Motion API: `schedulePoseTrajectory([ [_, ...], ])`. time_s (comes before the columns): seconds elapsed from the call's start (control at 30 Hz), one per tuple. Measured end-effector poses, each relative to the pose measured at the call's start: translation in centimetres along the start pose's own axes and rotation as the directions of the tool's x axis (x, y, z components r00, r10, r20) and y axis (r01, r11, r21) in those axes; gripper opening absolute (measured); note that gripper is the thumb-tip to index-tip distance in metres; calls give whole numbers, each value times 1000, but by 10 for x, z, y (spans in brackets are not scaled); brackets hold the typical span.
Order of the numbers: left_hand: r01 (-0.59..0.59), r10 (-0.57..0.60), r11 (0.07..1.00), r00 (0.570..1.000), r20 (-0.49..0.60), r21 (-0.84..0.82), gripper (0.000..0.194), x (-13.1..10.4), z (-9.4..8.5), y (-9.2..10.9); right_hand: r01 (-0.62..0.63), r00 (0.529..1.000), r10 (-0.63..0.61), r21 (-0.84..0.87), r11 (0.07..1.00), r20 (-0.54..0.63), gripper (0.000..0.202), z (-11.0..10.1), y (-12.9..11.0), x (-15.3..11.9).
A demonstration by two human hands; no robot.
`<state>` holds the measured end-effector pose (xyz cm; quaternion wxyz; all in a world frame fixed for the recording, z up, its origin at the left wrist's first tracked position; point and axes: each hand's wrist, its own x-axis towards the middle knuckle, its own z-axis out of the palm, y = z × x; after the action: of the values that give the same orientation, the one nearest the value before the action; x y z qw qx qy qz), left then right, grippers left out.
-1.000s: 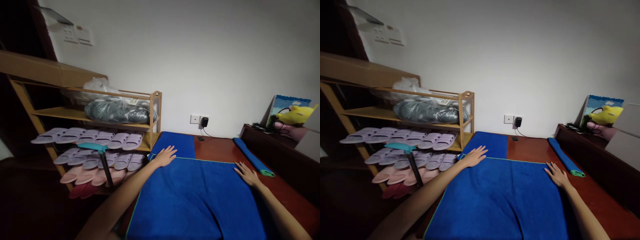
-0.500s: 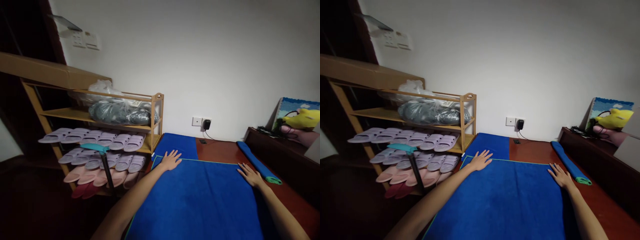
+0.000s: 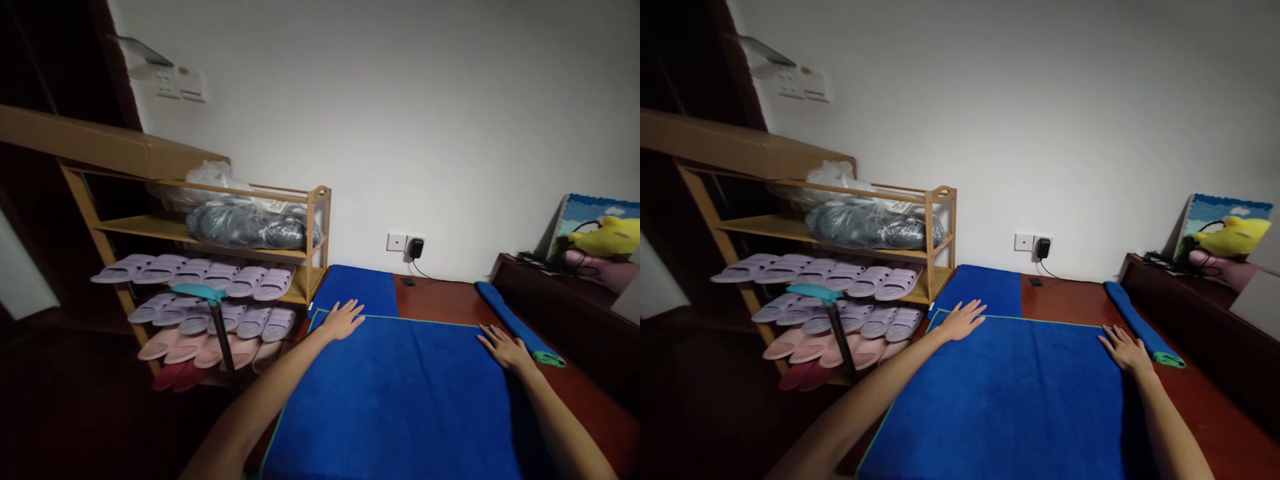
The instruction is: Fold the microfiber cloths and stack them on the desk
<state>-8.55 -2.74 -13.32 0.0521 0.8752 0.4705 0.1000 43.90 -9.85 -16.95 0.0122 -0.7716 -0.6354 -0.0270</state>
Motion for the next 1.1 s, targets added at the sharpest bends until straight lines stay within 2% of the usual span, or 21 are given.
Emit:
schedulePoseTrajectory([
  [0.1, -6, 9, 1000, 995, -98, 28, 53, -9, -6, -8, -3, 998, 3, 3, 1000, -56, 67, 0, 3, -8],
  [0.2, 49, -32, 996, 972, -233, 68, 40, -23, -21, -27, -74, 992, 86, 116, 990, -97, 67, 1, 12, -14],
  [0.27, 83, -60, 994, 960, -275, 73, 32, -32, -33, -43, -127, 986, 145, 194, 973, -84, 65, -1, 18, -14],
  [0.37, 73, -53, 995, 960, -276, 62, 25, -41, -44, -61, -200, 972, 223, 232, 952, -74, 57, -6, 22, -6],
  [0.43, 55, -37, 997, 963, -266, 58, 21, -45, -46, -67, -245, 959, 271, 238, 940, -85, 53, -8, 19, 3],
  [0.6, 64, -50, 997, 964, -261, 47, 12, -51, -40, -67, -355, 908, 397, 260, 898, -131, 53, 0, 0, 17],
  [0.73, 76, -65, 997, 952, -299, 25, 10, -56, -43, -64, -401, 871, 460, 290, 869, -174, 52, 9, -6, 21],
  [0.83, 35, -86, 989, 928, -362, -146, 13, -62, -50, -65, -412, 859, 480, 316, 855, -178, 46, 9, -3, 24],
  [0.97, -51, -122, 894, 929, -351, -446, 20, -66, -58, -68, -381, 870, 465, 374, 845, -165, 41, 3, 7, 27],
  [1.1, -18, -256, 804, 892, -373, -595, 20, -56, -60, -69, -373, 862, 478, 427, 824, -170, 48, -4, 14, 26],
])
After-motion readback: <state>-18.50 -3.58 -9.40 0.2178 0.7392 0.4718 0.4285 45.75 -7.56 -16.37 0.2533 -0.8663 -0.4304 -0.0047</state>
